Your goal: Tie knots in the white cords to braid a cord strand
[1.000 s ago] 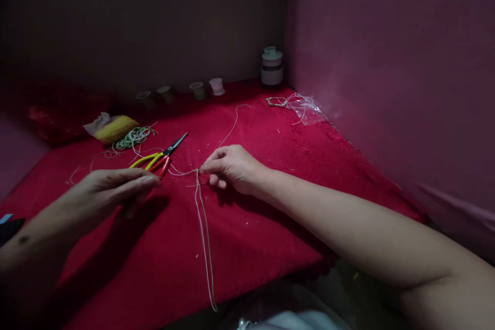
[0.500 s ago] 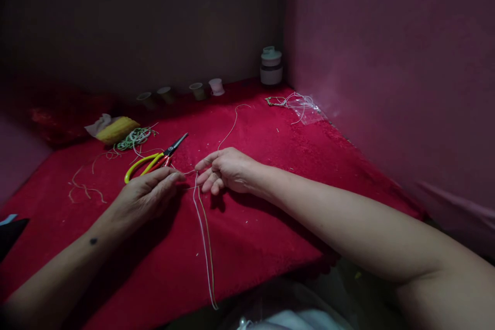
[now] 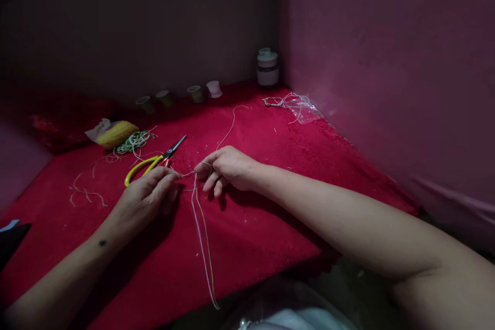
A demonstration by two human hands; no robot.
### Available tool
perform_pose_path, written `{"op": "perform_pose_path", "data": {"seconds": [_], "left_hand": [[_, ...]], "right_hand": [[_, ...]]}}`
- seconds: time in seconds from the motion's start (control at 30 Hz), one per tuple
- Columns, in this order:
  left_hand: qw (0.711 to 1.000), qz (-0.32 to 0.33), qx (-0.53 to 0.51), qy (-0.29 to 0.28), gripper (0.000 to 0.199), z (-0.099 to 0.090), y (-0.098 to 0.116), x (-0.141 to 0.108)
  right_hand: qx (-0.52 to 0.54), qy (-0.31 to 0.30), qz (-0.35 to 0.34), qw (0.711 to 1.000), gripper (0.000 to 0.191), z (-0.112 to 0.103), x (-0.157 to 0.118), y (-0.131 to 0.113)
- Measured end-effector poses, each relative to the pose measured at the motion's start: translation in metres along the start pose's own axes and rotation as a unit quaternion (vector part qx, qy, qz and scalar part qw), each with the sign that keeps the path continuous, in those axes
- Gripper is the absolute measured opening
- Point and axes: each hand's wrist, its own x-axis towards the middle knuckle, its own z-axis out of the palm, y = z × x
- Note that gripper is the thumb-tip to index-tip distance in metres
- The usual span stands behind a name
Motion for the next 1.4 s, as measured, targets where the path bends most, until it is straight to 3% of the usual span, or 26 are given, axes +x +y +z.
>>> {"op": "perform_pose_path", "data": {"seconds": [0.23, 0.4, 0.57, 0.7, 0.83, 0.93, 1.0, 1.03, 1.1, 1.2, 1.27, 1.4], "left_hand": [[1.000, -0.011, 0.015, 0.005, 0.032, 0.007, 0.000, 0.000], [0.991, 0.025, 0.118, 0.049, 0.033, 0.011, 0.005, 0.003], [0.964, 0.082, 0.248, 0.060, 0.033, 0.014, 0.007, 0.005], [0.941, 0.095, 0.319, 0.061, 0.034, 0.018, 0.006, 0.006], [0.948, 0.122, 0.286, 0.061, 0.028, 0.016, 0.007, 0.006], [0.949, 0.144, 0.234, 0.155, 0.024, 0.007, 0.014, 0.001], [0.965, 0.088, 0.163, 0.187, 0.022, 0.001, 0.020, -0.006], [0.981, 0.036, 0.100, 0.161, 0.022, -0.001, 0.023, -0.009], [0.993, -0.089, -0.062, 0.037, 0.025, -0.001, 0.027, -0.013], [0.932, -0.206, -0.254, -0.158, 0.032, 0.005, 0.026, -0.015], [0.892, -0.227, -0.336, -0.201, 0.030, 0.009, 0.023, -0.013], [0.847, -0.246, -0.423, -0.207, 0.018, 0.013, 0.017, -0.009]], "right_hand": [[-0.056, 0.003, -0.041, 0.998, 0.025, 0.000, 0.003, 0.004], [-0.062, -0.007, -0.062, 0.996, 0.014, 0.000, 0.011, 0.012], [-0.128, 0.012, -0.095, 0.987, 0.002, 0.006, 0.012, 0.011], [-0.185, 0.067, -0.080, 0.977, 0.014, 0.014, 0.009, 0.007], [-0.209, 0.096, -0.078, 0.970, 0.022, 0.016, 0.008, 0.008], [-0.179, 0.090, -0.092, 0.975, 0.022, 0.011, 0.009, 0.010], [-0.140, 0.081, -0.104, 0.981, 0.023, 0.008, 0.010, 0.012], [-0.123, 0.076, -0.107, 0.984, 0.022, 0.006, 0.011, 0.013], [-0.101, 0.071, -0.109, 0.986, 0.021, 0.004, 0.011, 0.015], [-0.078, 0.072, -0.107, 0.988, 0.018, 0.002, 0.011, 0.016], [-0.065, 0.073, -0.105, 0.990, 0.016, 0.002, 0.010, 0.016], [-0.089, 0.067, -0.103, 0.988, 0.017, 0.001, 0.008, 0.013]]}}
